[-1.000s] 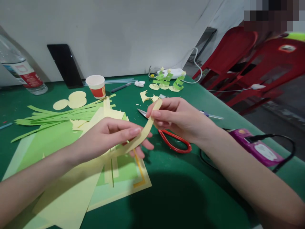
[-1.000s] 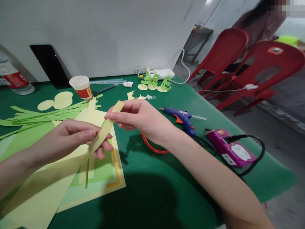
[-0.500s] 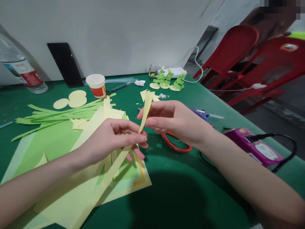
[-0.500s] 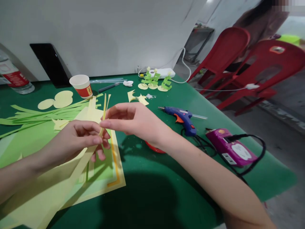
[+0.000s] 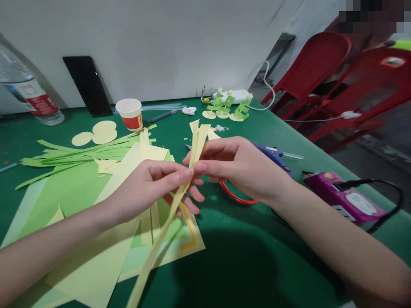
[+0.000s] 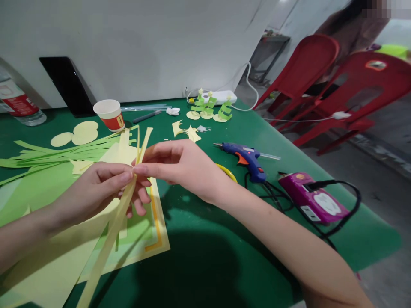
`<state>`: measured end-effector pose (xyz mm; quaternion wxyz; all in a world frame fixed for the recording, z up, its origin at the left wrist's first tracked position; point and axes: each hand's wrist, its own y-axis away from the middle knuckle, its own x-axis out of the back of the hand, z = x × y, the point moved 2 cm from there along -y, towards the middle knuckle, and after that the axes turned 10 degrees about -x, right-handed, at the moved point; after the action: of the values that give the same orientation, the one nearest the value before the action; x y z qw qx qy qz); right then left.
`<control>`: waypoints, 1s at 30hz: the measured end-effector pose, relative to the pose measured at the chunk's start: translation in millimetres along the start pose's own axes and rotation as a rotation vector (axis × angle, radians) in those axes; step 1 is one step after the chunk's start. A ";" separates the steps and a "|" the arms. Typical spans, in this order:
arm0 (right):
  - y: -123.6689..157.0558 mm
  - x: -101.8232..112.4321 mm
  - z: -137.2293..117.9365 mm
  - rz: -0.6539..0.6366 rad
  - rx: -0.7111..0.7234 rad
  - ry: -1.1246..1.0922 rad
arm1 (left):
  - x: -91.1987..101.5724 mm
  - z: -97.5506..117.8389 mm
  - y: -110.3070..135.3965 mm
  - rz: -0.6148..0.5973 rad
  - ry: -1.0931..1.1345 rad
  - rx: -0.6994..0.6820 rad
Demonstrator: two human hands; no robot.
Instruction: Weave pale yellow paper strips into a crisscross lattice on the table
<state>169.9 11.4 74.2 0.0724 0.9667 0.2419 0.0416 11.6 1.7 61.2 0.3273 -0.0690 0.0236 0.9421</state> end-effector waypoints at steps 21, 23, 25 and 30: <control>-10.3 2.6 10.8 0.070 -0.145 -0.145 | -0.4 -4.0 -1.6 0.141 -0.387 -0.092; -12.3 6.7 10.3 0.093 -0.146 -0.188 | -2.8 -3.8 -0.8 0.093 -0.452 -0.107; -14.4 15.9 7.6 0.156 -0.119 -0.252 | -5.6 -3.0 0.9 -0.012 -0.534 -0.118; -15.3 53.8 -4.7 0.395 0.003 -0.405 | -0.8 2.7 10.3 -0.252 -0.448 -0.088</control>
<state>209.6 50.8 78.9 0.1081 0.9839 0.0294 -0.1394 5.5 -6.6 64.0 0.4357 0.1251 -0.0992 0.8858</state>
